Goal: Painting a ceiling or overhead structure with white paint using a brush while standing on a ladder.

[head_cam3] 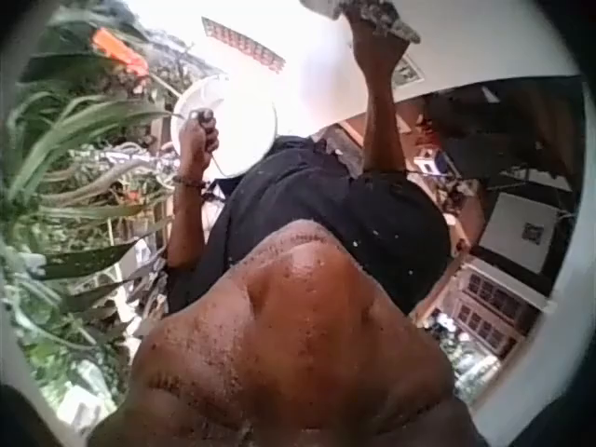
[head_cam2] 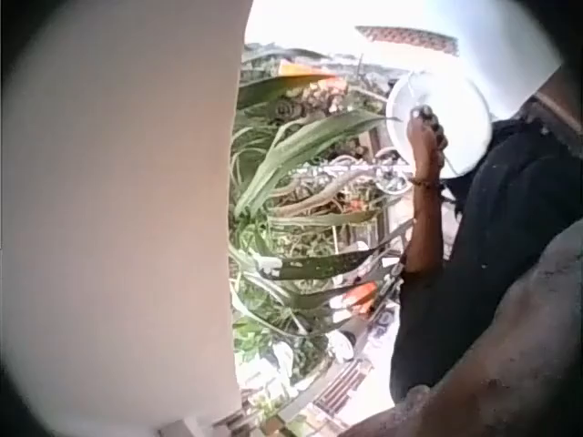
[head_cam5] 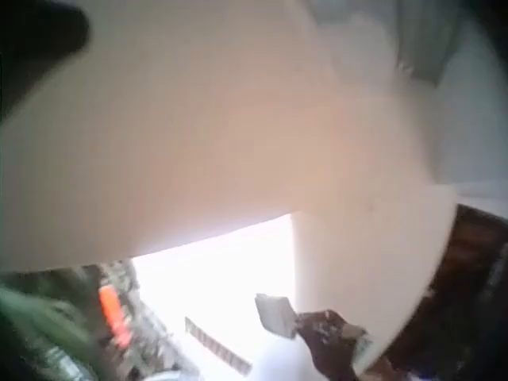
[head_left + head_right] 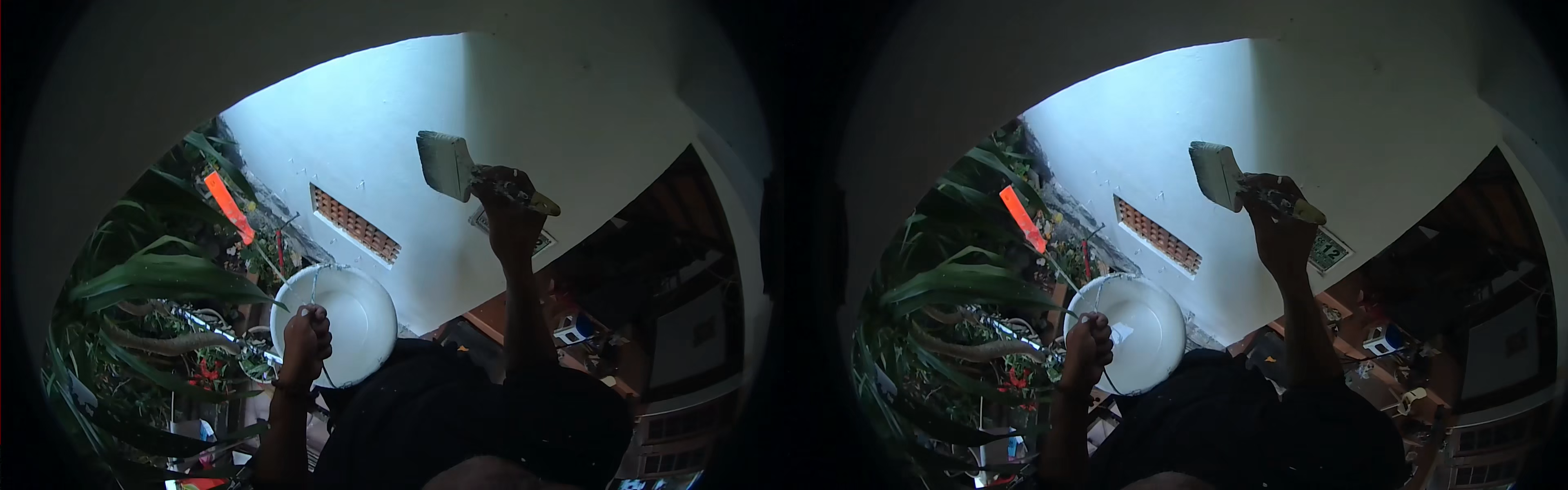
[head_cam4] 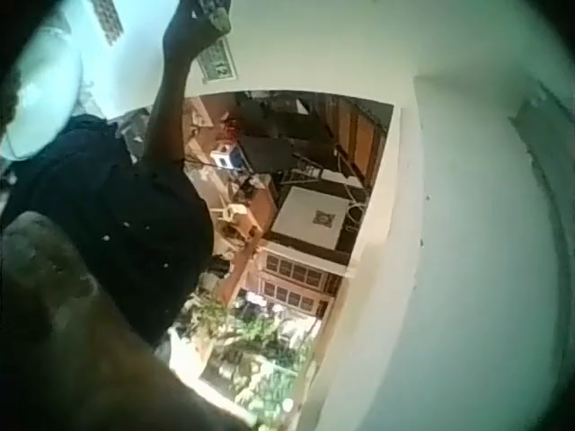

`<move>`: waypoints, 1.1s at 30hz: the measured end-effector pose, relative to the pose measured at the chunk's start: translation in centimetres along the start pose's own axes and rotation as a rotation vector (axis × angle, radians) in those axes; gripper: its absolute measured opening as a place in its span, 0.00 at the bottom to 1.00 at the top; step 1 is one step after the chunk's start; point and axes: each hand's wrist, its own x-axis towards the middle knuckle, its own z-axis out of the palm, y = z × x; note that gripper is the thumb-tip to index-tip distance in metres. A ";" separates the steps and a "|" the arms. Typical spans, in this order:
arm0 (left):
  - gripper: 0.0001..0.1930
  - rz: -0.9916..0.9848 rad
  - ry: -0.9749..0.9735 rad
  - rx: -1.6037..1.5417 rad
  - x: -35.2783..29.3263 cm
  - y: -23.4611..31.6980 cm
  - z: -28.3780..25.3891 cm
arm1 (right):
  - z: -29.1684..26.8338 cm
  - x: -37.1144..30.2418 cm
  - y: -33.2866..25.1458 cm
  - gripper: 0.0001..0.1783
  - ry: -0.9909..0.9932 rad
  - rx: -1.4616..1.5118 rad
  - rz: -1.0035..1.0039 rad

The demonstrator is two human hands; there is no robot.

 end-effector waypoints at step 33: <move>0.12 0.083 0.057 -0.216 -1.5 -6.6 3.0 | 15.9 -17.8 13.9 0.12 -1.261 -0.647 0.117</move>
